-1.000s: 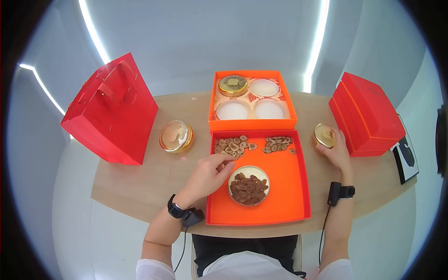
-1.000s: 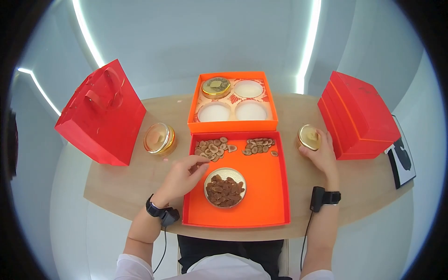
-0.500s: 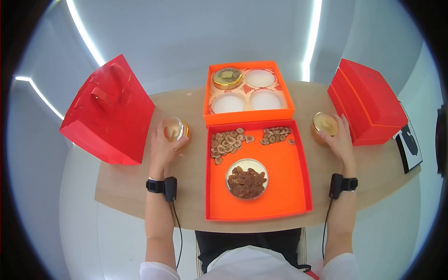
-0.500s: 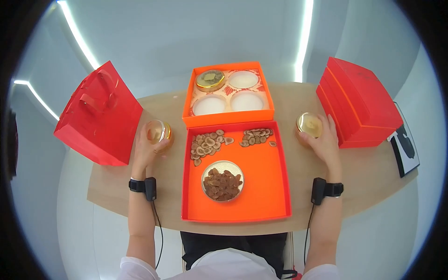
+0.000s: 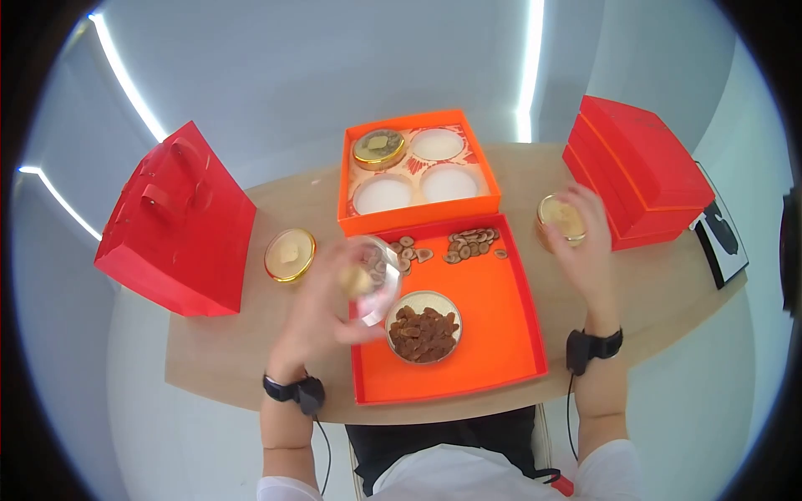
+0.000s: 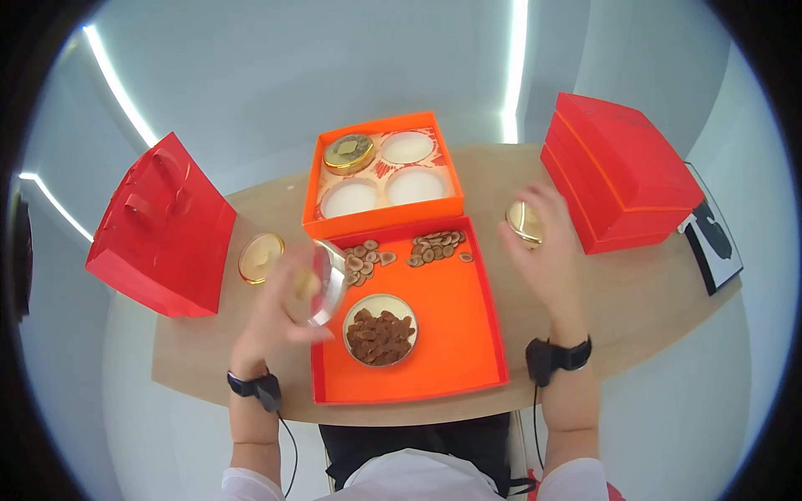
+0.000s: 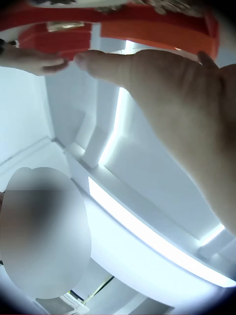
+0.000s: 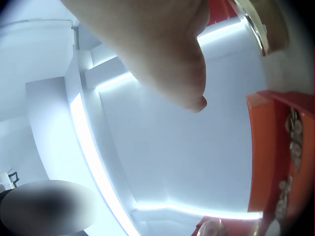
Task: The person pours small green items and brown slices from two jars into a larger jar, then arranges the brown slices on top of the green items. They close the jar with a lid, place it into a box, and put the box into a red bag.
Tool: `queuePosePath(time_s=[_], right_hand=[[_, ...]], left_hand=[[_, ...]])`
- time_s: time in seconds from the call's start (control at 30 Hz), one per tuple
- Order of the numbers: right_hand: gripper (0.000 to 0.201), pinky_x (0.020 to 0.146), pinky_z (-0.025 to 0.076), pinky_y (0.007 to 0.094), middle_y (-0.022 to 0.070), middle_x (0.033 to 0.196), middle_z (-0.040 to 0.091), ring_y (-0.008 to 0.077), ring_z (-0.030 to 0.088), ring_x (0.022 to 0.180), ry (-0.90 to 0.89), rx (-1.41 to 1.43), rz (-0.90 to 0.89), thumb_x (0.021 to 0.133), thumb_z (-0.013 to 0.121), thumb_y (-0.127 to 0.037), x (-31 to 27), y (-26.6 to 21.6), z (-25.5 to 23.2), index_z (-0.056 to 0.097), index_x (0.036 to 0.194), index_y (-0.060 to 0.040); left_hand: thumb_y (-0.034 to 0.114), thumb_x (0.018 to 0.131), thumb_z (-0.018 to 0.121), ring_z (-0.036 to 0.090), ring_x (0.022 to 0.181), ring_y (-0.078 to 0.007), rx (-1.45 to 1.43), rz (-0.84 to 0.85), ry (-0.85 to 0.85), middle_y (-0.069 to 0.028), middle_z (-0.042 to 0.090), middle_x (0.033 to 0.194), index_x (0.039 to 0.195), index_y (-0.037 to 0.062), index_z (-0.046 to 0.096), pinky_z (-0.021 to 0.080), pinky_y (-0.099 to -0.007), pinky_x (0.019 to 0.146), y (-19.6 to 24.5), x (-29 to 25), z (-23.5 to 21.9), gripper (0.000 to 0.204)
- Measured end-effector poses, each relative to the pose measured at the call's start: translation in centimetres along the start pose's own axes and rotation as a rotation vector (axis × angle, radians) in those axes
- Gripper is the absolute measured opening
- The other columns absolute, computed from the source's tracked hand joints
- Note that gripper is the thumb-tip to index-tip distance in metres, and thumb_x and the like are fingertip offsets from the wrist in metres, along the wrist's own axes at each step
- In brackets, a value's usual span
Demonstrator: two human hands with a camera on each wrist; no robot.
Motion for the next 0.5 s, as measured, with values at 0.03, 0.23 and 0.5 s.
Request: queuePosePath(time_s=[0.03, 0.23, 0.5], right_hand=[[0.048, 0.114, 0.050, 0.0458, 0.0178, 0.149, 0.060, 0.0374, 0.059, 0.140, -0.044, 0.025, -0.050, 0.092, 0.082, -0.020, -0.4, -0.6, 0.5, 0.067, 0.136, -0.0072], [0.047, 0.111, 0.054, 0.0451, 0.0161, 0.147, 0.063, 0.0367, 0.062, 0.136, -0.655, 0.255, -0.140, 0.097, 0.079, -0.023, -2.1, -5.0, 1.6, 0.065, 0.140, -0.0071], [0.066, 0.115, 0.052, 0.0430, 0.0167, 0.157, 0.057, 0.0353, 0.060, 0.140, -1.108, 0.304, -0.103, 0.100, 0.080, -0.035, -3.9, -6.3, 3.3, 0.056, 0.154, -0.0063]], left_hand=[[0.032, 0.068, 0.103, 0.044, 0.154, -0.0436, 0.039, 0.053, -0.108, -0.0228, 0.038, 0.169, 0.158, 0.0090, 0.049, 0.039, -0.0503, 0.127, 0.6, -0.1, 1.5, 0.107], [0.039, 0.069, 0.103, 0.042, 0.153, -0.0478, 0.153, 0.019, -0.354, -0.0250, 0.037, 0.168, 0.161, 0.0166, 0.050, 0.044, -0.0524, 0.123, 2.0, -0.8, 6.6, 0.108], [0.042, 0.070, 0.102, 0.048, 0.147, -0.0480, 0.169, 0.044, -0.385, -0.0277, 0.041, 0.163, 0.160, 0.0134, 0.052, 0.047, -0.0516, 0.120, 2.0, -0.7, 7.0, 0.107]])
Point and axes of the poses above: each hand's wrist, its own x-axis towards the middle knuckle, its own z-axis out of the palm, y = z × x, the point moved 1 cm from there along x, towards the middle knuckle
